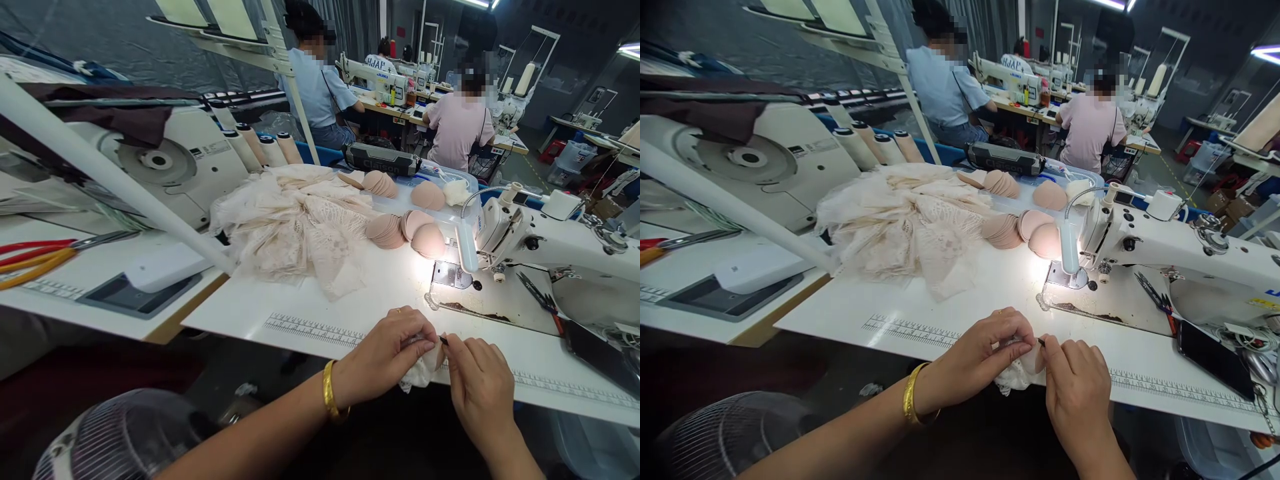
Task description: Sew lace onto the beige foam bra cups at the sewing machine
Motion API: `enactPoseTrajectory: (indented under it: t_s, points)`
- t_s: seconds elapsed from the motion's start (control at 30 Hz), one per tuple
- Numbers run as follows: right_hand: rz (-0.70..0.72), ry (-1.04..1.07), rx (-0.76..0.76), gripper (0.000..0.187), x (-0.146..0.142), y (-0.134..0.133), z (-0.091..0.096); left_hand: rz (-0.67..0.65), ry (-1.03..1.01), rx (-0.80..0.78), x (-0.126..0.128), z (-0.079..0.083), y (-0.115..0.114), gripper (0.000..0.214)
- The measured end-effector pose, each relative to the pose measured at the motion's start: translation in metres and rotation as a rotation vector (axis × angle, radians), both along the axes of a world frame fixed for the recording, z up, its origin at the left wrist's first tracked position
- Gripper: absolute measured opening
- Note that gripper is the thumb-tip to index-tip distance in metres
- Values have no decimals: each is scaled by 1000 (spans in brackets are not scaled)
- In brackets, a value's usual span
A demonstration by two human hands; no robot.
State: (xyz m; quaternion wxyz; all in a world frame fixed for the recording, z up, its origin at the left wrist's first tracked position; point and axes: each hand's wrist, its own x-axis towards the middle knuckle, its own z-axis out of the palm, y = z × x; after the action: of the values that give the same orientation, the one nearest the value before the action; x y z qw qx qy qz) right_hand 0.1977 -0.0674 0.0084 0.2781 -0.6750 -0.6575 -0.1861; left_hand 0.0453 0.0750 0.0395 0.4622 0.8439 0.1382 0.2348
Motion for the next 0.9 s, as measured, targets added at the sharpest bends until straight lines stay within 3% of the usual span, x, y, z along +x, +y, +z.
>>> enactPoseTrajectory:
  t_s: [0.27, 0.4, 0.5, 0.6, 0.67, 0.8, 0.9]
  points:
    - [14, 30, -10, 23, 2, 0, -3, -13, 2, -12, 0, -1, 0, 13]
    - [6, 163, -21, 15, 1, 0, -3, -24, -4, -14, 0, -1, 0, 14]
    - [6, 460, -100, 24, 5, -2, 3, -41, -18, -17, 1, 0, 0, 13]
    - [73, 831, -331, 23, 13, -4, 9, -82, -27, -23, 0, 1, 4, 12]
    - [135, 1062, -423, 35, 18, -4, 11, -44, -25, -9, -2, 2, 9, 12]
    - [141, 1421, -297, 41, 15, 2, 5, 140, -65, 183, -8, 2, 5, 9]
    - [156, 1590, -206, 42, 3, 10, 0, 103, -128, 456, -8, -6, -11, 54]
